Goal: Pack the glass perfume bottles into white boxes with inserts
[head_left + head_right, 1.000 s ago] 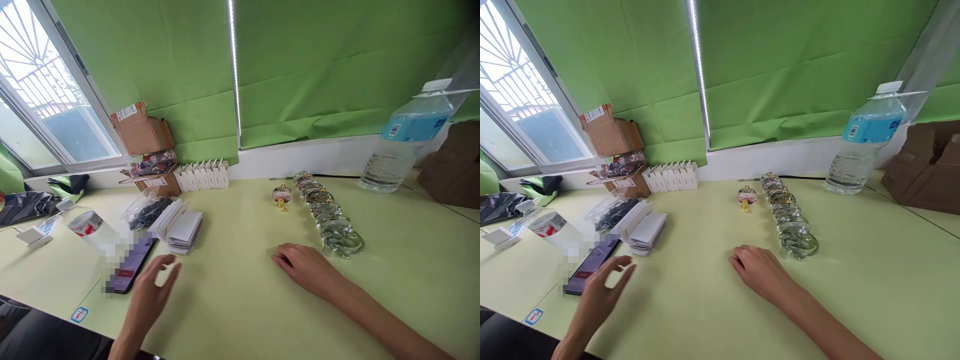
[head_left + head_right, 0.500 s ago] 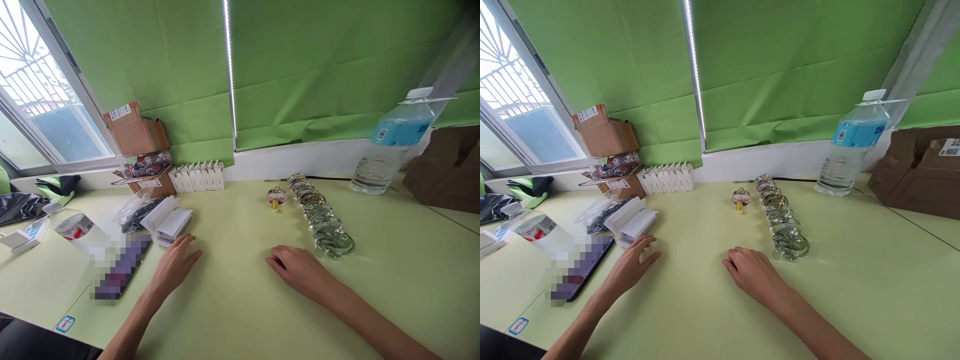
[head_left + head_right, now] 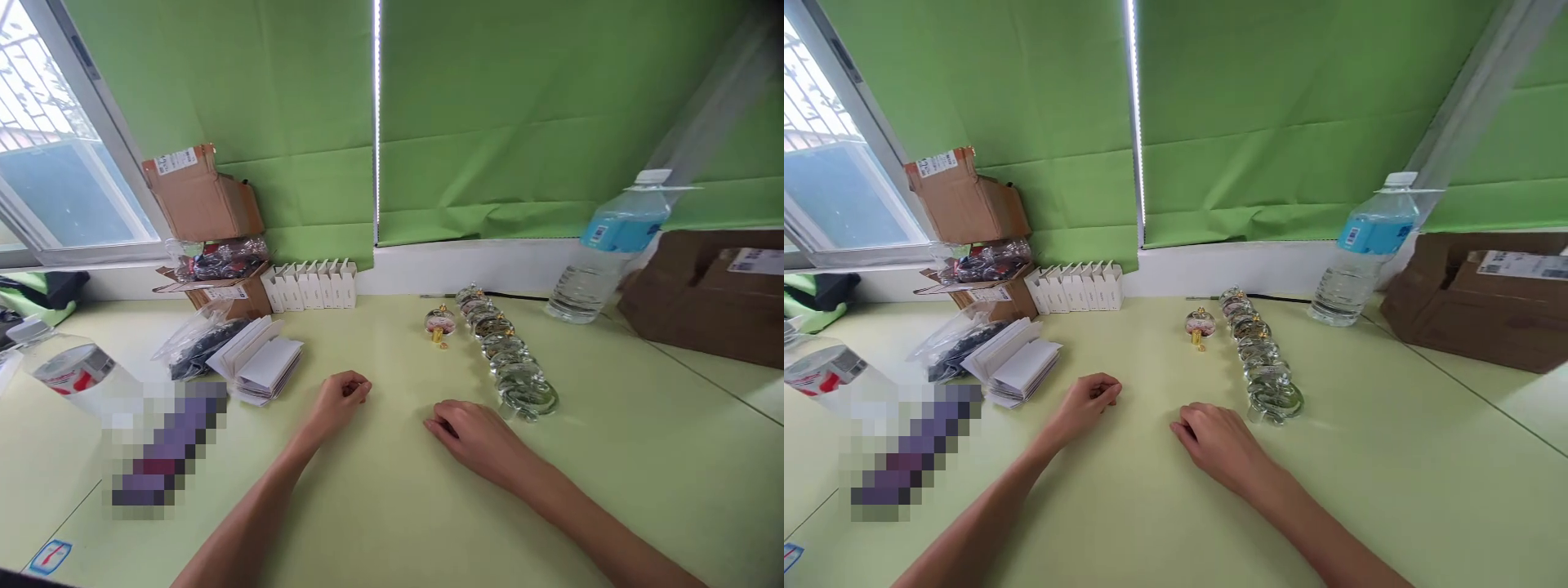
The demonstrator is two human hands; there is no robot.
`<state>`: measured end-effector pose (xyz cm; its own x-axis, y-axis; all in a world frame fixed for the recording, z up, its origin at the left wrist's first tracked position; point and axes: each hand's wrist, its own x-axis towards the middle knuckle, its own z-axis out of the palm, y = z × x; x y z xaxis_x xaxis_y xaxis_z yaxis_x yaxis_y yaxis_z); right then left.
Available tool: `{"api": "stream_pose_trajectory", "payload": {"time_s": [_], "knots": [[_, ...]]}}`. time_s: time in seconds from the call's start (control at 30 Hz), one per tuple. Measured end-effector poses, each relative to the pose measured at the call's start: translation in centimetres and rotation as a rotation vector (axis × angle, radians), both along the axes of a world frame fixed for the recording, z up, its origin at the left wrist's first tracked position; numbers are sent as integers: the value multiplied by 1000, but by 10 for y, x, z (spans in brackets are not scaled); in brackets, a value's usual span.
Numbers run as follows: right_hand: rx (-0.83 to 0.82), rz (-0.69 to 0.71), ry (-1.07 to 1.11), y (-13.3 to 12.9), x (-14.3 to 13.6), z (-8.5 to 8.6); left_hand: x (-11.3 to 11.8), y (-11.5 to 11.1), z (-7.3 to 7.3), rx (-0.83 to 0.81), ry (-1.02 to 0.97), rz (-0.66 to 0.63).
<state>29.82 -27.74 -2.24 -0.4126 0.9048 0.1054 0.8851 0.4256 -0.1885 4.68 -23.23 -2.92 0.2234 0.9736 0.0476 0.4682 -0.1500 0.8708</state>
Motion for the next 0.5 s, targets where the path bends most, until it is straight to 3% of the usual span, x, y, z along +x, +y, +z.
{"api": "stream_pose_trajectory", "payload": {"time_s": [0.2,0.5], "knots": [[0,-13,-10,-3,-2,5,-7,-5,-5,20,0,-13],[0,-11,-64,-8,-3,14,-5,-9,0,7,46,-18]]}}
